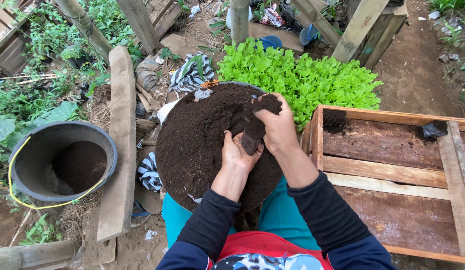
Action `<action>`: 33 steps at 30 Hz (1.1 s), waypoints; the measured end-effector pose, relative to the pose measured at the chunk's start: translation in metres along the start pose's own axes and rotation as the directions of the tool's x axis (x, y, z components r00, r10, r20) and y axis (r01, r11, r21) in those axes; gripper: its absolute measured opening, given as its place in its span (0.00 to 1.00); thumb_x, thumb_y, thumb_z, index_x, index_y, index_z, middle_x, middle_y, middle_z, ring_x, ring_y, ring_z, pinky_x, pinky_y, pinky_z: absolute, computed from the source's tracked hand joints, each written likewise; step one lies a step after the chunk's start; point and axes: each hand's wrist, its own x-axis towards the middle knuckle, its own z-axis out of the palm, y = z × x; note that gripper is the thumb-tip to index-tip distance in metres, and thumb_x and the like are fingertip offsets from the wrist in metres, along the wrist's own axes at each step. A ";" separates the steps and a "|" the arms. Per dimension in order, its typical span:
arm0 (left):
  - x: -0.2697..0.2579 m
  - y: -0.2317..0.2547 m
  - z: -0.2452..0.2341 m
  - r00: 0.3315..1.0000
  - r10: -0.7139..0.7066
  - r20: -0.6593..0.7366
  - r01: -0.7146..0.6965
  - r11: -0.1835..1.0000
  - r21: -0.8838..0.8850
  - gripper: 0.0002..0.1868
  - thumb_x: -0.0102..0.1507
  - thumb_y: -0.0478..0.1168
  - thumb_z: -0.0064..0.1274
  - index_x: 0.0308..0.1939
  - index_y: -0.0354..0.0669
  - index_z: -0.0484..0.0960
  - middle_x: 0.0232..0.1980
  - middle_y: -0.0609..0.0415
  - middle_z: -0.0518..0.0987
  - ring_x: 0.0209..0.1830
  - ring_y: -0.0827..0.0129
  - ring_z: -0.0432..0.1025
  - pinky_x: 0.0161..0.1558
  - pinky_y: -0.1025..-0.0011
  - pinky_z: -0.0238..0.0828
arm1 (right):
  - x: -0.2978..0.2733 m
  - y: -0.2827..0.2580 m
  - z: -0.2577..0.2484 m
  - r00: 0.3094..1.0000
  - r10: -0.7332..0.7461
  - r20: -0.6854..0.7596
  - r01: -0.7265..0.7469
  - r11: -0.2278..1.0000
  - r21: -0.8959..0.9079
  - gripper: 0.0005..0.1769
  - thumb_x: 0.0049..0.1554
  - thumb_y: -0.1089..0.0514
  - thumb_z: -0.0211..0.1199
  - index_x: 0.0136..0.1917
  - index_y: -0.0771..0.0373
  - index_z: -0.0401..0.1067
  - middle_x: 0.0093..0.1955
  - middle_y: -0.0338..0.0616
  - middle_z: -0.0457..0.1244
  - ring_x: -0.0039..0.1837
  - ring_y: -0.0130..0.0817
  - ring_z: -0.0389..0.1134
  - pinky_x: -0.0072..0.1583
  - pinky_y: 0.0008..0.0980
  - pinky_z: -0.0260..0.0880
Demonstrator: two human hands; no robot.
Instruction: The person sits with a large container of soil on their lap and repeatedly takes small plastic packets, wraps them in soil, and places the resulting soil balls into a wooden crate.
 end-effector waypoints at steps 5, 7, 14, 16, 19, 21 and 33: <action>-0.016 -0.001 0.017 0.999 0.004 0.035 -0.002 0.998 -0.066 0.32 0.58 0.69 0.42 0.43 0.43 0.75 0.47 0.42 0.77 0.49 0.49 0.69 0.53 0.51 0.61 | -0.018 0.001 -0.012 0.986 -0.097 0.134 0.119 0.979 -0.164 0.17 0.42 0.72 0.61 0.46 0.64 0.67 0.43 0.46 0.65 0.48 0.31 0.67 0.49 0.27 0.70; -0.015 -0.002 0.018 0.999 0.025 0.023 -0.024 0.999 -0.049 0.33 0.57 0.70 0.43 0.44 0.45 0.76 0.47 0.44 0.78 0.49 0.51 0.70 0.53 0.50 0.59 | -0.025 -0.003 -0.019 0.984 -0.097 0.152 0.125 0.975 -0.186 0.15 0.45 0.70 0.63 0.47 0.65 0.67 0.44 0.46 0.65 0.49 0.31 0.66 0.51 0.28 0.69; 0.026 -0.009 -0.004 0.966 0.257 0.008 -0.257 0.966 0.007 0.33 0.63 0.62 0.38 0.28 0.32 0.78 0.25 0.38 0.76 0.25 0.55 0.73 0.33 0.65 0.72 | -0.018 0.011 -0.060 0.961 0.025 0.277 0.186 0.680 -0.709 0.21 0.39 0.58 0.71 0.47 0.56 0.71 0.39 0.40 0.65 0.45 0.30 0.65 0.47 0.29 0.66; 0.010 -0.011 0.008 0.959 0.284 0.016 -0.284 0.958 0.039 0.31 0.63 0.60 0.38 0.26 0.33 0.77 0.22 0.41 0.74 0.23 0.57 0.71 0.29 0.69 0.71 | -0.002 0.014 -0.079 0.959 0.045 0.279 0.157 0.735 -0.659 0.18 0.39 0.64 0.69 0.45 0.57 0.72 0.33 0.36 0.66 0.39 0.21 0.64 0.42 0.22 0.66; -0.025 -0.013 0.020 0.949 0.291 0.119 -0.314 0.894 0.320 0.26 0.65 0.55 0.36 0.25 0.40 0.76 0.16 0.53 0.68 0.15 0.68 0.66 0.21 0.77 0.64 | 0.020 0.000 -0.121 0.983 -0.047 0.175 0.143 0.798 -0.586 0.20 0.41 0.67 0.69 0.47 0.64 0.70 0.34 0.41 0.65 0.39 0.23 0.63 0.41 0.21 0.67; -0.031 -0.012 0.020 0.844 0.467 0.262 -0.522 0.606 0.601 0.17 0.64 0.45 0.43 0.27 0.36 0.77 0.19 0.51 0.68 0.20 0.70 0.66 0.25 0.78 0.65 | 0.042 -0.014 -0.159 0.978 -0.200 0.058 0.185 0.705 -0.684 0.18 0.42 0.65 0.70 0.47 0.64 0.71 0.35 0.42 0.64 0.38 0.23 0.60 0.40 0.21 0.65; -0.071 -0.011 0.006 0.722 0.344 0.601 -0.523 -0.298 0.799 0.07 0.59 0.38 0.46 0.29 0.43 0.79 0.29 0.61 0.76 0.30 0.76 0.69 0.36 0.76 0.63 | 0.179 0.042 -0.374 0.859 -0.283 -0.426 -0.382 0.199 -0.902 0.10 0.48 0.52 0.62 0.45 0.51 0.73 0.45 0.44 0.67 0.46 0.49 0.67 0.48 0.43 0.63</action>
